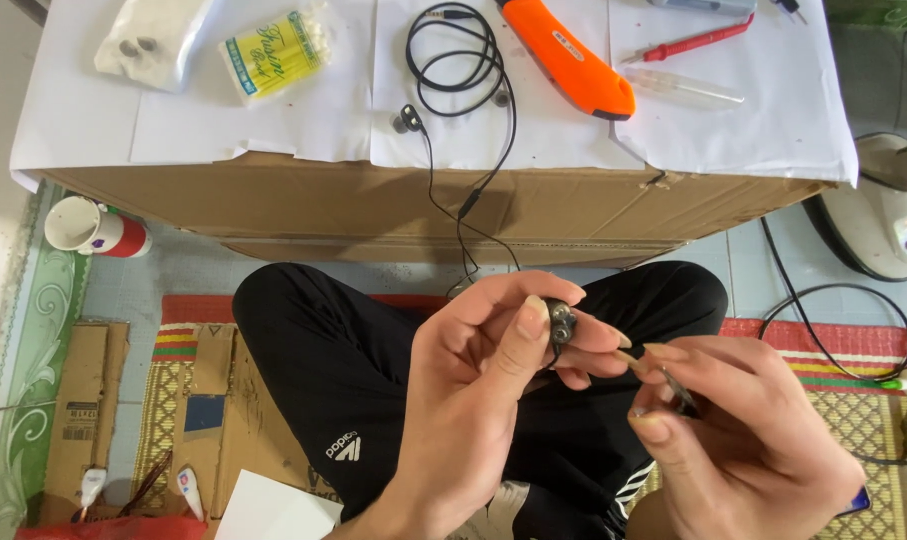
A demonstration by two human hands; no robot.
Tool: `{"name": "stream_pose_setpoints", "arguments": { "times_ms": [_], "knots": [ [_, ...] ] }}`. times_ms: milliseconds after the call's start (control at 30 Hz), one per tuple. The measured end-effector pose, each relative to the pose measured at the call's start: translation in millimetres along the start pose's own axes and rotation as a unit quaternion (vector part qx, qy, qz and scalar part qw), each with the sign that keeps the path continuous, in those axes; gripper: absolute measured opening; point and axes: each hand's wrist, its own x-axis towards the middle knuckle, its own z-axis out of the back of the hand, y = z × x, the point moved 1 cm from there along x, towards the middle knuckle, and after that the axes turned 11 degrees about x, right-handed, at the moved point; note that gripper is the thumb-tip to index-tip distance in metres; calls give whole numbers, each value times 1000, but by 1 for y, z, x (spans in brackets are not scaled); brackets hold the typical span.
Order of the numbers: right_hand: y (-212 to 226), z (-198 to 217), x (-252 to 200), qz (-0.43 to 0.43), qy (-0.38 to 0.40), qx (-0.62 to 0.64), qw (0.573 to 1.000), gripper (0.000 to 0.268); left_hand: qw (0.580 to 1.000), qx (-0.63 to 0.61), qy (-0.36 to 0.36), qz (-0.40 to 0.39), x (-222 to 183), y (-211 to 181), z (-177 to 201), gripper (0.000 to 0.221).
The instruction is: Disassembling the plastic casing of an earphone using hands and scissors.
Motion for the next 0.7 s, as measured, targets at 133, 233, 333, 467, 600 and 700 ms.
{"name": "stream_pose_setpoints", "arguments": {
  "times_ms": [133,233,333,467,600,700],
  "knots": [
    [-4,4,-8,4,-9,16,1000,38,1000,1,3,-11,-3,-2,-1,29],
    [-4,7,-7,31,15,11,999,39,1000,-8,22,-11,-5,-4,-1,32],
    [-13,9,-12,53,8,46,997,41,999,-26,36,-8,-5,-4,-2,30],
    [-2,0,-7,47,23,20,998,42,996,-64,59,0,-6,-3,-1,33],
    [11,-22,8,-41,-33,64,997,31,991,-62,106,46,-5,-5,-4,30],
    [9,-17,20,-100,29,150,983,32,985,-78,129,80,-4,-6,-6,22]
  ]
}}
